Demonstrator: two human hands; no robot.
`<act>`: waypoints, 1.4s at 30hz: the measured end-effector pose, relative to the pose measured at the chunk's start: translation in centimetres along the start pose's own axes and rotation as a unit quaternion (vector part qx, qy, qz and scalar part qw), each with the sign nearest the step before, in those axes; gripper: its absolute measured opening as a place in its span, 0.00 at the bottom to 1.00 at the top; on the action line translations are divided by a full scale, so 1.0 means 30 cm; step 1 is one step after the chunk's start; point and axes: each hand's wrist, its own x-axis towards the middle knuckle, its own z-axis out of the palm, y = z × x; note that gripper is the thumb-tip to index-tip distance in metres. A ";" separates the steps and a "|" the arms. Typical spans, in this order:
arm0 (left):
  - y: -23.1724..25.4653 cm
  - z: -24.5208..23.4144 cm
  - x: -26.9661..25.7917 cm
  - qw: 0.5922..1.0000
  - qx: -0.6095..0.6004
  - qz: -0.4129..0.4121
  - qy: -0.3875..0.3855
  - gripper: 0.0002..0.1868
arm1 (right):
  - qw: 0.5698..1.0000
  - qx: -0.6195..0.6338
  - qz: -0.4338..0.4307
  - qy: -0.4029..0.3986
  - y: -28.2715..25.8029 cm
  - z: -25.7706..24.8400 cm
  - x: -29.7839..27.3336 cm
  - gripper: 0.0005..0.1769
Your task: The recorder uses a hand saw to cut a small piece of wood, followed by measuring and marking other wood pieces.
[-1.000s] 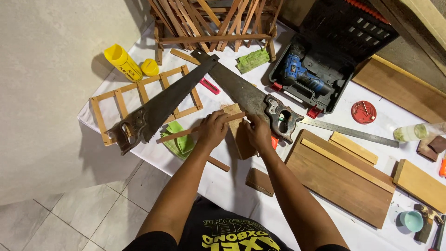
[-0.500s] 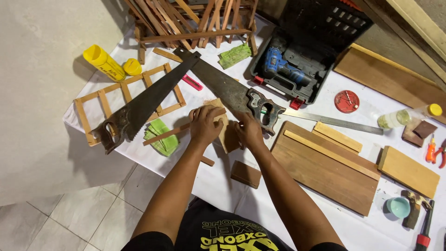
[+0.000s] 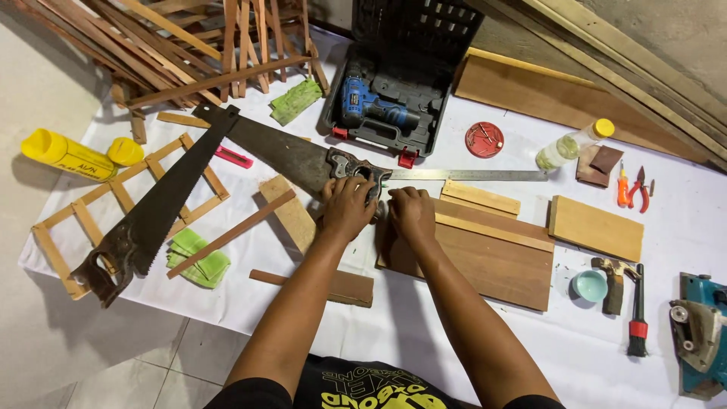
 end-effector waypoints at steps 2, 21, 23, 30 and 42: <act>0.000 0.026 0.025 1.000 -0.003 -0.007 -0.010 0.20 | 1.000 -0.025 0.000 0.007 0.001 0.000 0.024 0.14; 0.007 0.051 0.115 0.995 -0.015 -0.035 -0.088 0.27 | 0.996 -0.063 -0.036 -0.061 0.062 0.013 0.117 0.14; 0.016 0.064 0.108 0.993 -0.009 -0.055 -0.108 0.27 | 0.996 -0.059 -0.026 -0.065 0.076 0.036 0.102 0.13; 0.012 0.084 0.117 0.988 -0.003 -0.062 -0.144 0.31 | 0.999 0.000 -0.005 -0.049 0.134 0.088 0.109 0.10; 0.034 0.194 0.098 0.991 0.019 -0.086 -0.097 0.22 | 0.994 -0.014 0.042 0.101 0.249 -0.051 0.003 0.07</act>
